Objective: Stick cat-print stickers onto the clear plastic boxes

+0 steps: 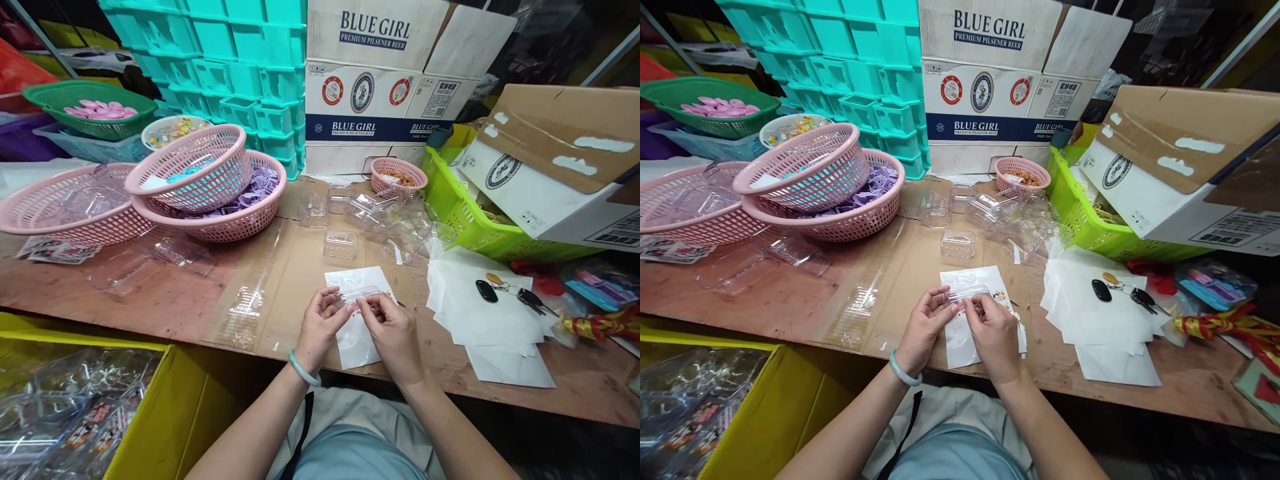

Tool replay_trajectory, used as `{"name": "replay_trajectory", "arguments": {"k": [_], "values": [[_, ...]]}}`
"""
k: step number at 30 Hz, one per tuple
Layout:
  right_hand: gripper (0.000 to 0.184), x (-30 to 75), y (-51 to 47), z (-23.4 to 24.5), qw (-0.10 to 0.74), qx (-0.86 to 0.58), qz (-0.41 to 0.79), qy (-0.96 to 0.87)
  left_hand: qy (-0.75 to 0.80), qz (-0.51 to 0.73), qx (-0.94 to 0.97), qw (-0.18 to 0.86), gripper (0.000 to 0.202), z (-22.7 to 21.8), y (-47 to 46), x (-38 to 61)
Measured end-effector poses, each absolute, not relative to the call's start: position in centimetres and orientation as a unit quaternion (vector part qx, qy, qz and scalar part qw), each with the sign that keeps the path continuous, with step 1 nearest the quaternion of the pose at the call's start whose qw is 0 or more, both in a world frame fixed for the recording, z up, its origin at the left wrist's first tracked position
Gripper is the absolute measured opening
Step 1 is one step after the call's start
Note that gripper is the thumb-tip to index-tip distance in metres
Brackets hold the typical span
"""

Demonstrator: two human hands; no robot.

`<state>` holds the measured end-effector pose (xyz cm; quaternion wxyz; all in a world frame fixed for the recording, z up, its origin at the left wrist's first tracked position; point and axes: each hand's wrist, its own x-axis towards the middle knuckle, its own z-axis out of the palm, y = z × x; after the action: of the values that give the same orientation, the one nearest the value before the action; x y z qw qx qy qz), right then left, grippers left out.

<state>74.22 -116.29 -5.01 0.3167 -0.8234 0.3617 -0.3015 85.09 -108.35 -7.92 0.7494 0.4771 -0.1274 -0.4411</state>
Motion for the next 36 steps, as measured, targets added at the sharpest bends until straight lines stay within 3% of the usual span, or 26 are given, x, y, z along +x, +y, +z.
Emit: {"name": "replay_trajectory", "arguments": {"k": [3, 5, 7, 10, 12, 14, 17, 19, 21, 25, 29, 31, 32, 34, 36], "values": [[0.021, 73.7, -117.1, -5.6, 0.234, -0.847, -0.307, 0.366, -0.132, -0.424, 0.504, 0.741, 0.048, -7.9, -108.6, 84.8], [0.03, 73.2, -117.8, -6.0, 0.223, -0.819, -0.345, 0.4, -0.127, -0.425, 0.504, 0.741, 0.049, -7.8, -108.7, 84.7], [0.055, 73.0, -118.3, -6.4, 0.261, -0.77, -0.388, 0.434, -0.119, -0.431, 0.496, 0.744, 0.049, -7.7, -108.7, 84.5], [0.083, 73.2, -118.4, -6.7, 0.413, -0.724, -0.35, 0.427, -0.12, -0.437, 0.491, 0.744, 0.048, -7.4, -108.4, 84.2], [0.079, 73.7, -118.2, -6.8, 0.512, -0.702, -0.296, 0.398, -0.13, -0.443, 0.488, 0.741, 0.046, -7.1, -107.8, 84.1], [0.065, 74.2, -118.2, -6.6, 0.587, -0.676, -0.266, 0.358, -0.149, -0.448, 0.484, 0.737, 0.044, -7.0, -106.9, 84.4], [0.047, 74.4, -119.1, -6.1, 0.638, -0.638, -0.262, 0.342, -0.184, -0.414, 0.504, 0.736, 0.042, -7.1, -105.7, 86.3], [0.043, 73.6, -120.1, -5.6, 0.587, -0.656, -0.291, 0.375, -0.203, -0.342, 0.548, 0.736, 0.044, -7.5, -105.1, 88.7], [0.043, 72.0, -120.6, -5.3, 0.471, -0.747, -0.3, 0.36, -0.222, -0.252, 0.607, 0.72, 0.047, -8.2, -104.7, 91.5], [0.071, 67.5, -118.8, -6.2, 0.222, -0.954, -0.161, 0.122, -0.278, -0.154, 0.699, 0.64, 0.053, -9.5, -104.1, 95.1], [0.048, 64.9, -115.7, -8.3, 0.122, -0.972, -0.195, 0.04, -0.3, -0.027, 0.749, 0.59, 0.063, -8.9, -102.8, 91.4], [0.047, 64.9, -114.9, -8.7, 0.132, -0.952, -0.266, 0.073, -0.301, -0.089, 0.733, 0.604, 0.041, -8.1, -102.1, 87.5], [0.046, 65.1, -114.8, -8.7, 0.141, -0.942, -0.29, 0.097, -0.305, -0.185, 0.714, 0.602, 0.026, -7.8, -101.9, 85.7], [0.043, 65.5, -114.9, -8.4, 0.149, -0.934, -0.293, 0.137, -0.297, -0.412, 0.653, 0.562, 0.032, -7.4, -101.7, 82.8], [0.047, 65.6, -115.2, -8.3, 0.136, -0.949, -0.248, 0.141, -0.28, -0.527, 0.61, 0.521, 0.043, -7.0, -101.9, 81.6]]}}
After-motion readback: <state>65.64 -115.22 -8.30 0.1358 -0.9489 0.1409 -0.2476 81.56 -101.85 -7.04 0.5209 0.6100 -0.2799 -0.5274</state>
